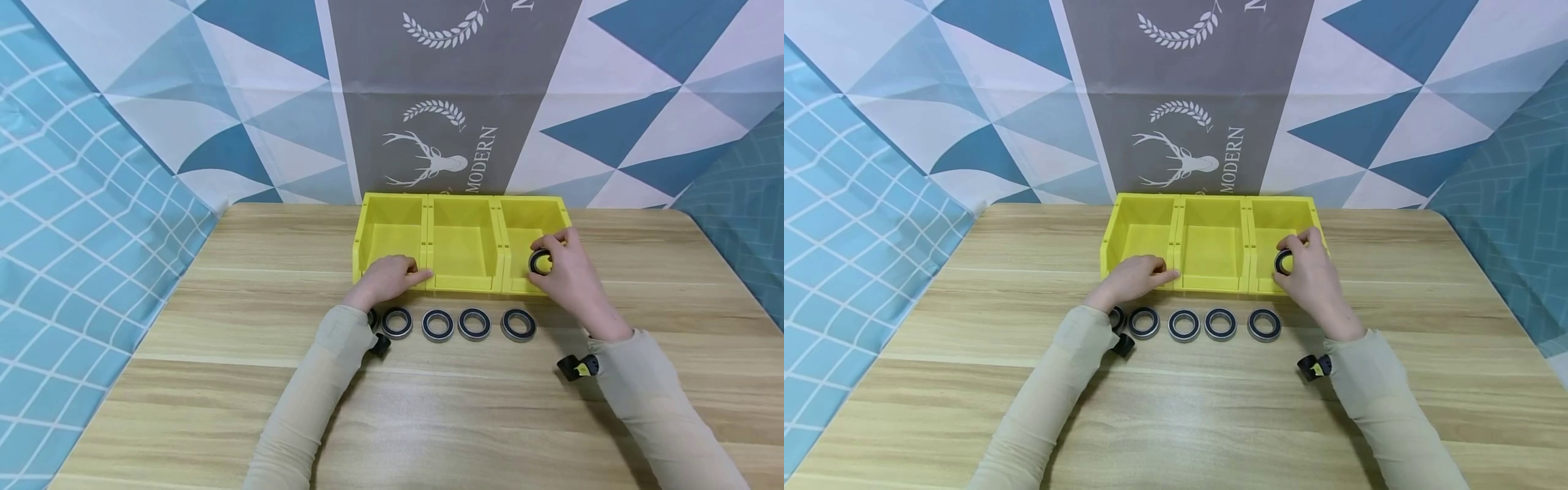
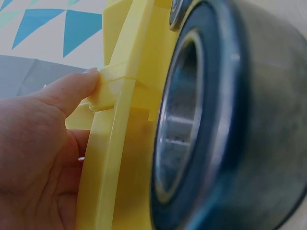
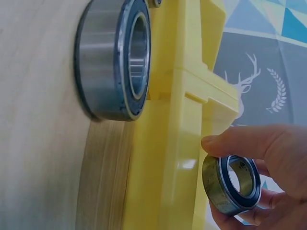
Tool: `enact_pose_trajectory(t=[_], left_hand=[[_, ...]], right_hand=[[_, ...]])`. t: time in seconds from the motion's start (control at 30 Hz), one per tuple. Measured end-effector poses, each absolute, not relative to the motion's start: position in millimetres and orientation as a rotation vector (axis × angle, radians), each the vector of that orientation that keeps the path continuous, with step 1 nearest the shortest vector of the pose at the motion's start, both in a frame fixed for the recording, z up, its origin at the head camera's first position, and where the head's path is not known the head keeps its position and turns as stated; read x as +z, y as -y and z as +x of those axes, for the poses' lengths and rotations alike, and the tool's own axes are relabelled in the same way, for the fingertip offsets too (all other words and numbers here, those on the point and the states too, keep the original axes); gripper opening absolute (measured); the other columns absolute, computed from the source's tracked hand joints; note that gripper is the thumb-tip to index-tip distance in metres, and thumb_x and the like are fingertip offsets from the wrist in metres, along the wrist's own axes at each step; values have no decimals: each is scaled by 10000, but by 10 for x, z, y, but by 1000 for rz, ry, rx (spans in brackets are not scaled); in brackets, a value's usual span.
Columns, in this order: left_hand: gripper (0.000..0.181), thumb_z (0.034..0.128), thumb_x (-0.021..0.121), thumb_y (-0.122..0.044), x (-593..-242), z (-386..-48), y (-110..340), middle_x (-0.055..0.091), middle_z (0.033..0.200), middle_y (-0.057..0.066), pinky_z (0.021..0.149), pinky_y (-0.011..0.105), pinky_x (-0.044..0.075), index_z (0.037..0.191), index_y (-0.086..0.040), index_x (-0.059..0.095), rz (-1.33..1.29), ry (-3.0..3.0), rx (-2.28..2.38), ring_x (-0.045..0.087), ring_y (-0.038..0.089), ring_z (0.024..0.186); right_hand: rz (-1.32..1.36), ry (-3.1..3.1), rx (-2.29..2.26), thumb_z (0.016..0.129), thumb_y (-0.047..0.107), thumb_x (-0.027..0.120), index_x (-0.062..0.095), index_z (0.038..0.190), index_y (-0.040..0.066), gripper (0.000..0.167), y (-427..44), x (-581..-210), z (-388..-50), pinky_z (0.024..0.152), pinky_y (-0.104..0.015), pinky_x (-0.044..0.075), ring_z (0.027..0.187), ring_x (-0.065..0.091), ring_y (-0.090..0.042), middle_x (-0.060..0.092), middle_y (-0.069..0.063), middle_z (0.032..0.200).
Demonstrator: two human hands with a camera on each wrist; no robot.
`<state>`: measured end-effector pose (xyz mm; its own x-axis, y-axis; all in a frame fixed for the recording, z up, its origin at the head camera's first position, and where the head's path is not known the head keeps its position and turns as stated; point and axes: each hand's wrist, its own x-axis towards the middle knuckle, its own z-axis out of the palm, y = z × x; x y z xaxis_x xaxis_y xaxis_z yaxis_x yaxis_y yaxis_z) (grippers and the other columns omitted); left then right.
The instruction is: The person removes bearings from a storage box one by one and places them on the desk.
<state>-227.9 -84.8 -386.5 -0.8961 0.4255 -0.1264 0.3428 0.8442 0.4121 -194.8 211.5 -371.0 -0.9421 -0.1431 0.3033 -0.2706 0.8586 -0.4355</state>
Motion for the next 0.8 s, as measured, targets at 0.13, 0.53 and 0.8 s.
enact_pose_trajectory(t=[0.13, 0.53, 0.8], left_hand=[[417, 904, 450, -506, -3863, -2279, 851, 545, 709, 0, 633, 279, 385, 812, -120, 574, 592, -2811, 565, 495, 163, 666], [421, 908, 441, -506, -3856, -2286, 854, 553, 715, -2, 642, 281, 392, 822, -119, 580, 603, -2818, 550, 504, 163, 675], [422, 907, 442, -510, -3857, -2270, 851, 537, 701, 1, 625, 276, 379, 805, -120, 566, 598, -2816, 559, 490, 163, 656]], right_hand=[[317, 2778, 684, 700, 53, 736, 546, 1043, -36, 402, -2114, -3694, -1898, 673, -432, 404, 792, 439, -326, 352, -209, 1041], [388, 2810, 551, 694, 97, 730, 537, 1082, -34, 452, -2084, -3634, -1694, 577, -398, 417, 695, 466, -300, 392, -227, 1033], [436, 2916, 516, 690, 130, 734, 545, 1063, -42, 452, -2167, -3602, -1521, 587, -414, 433, 716, 500, -289, 417, -221, 1026]])
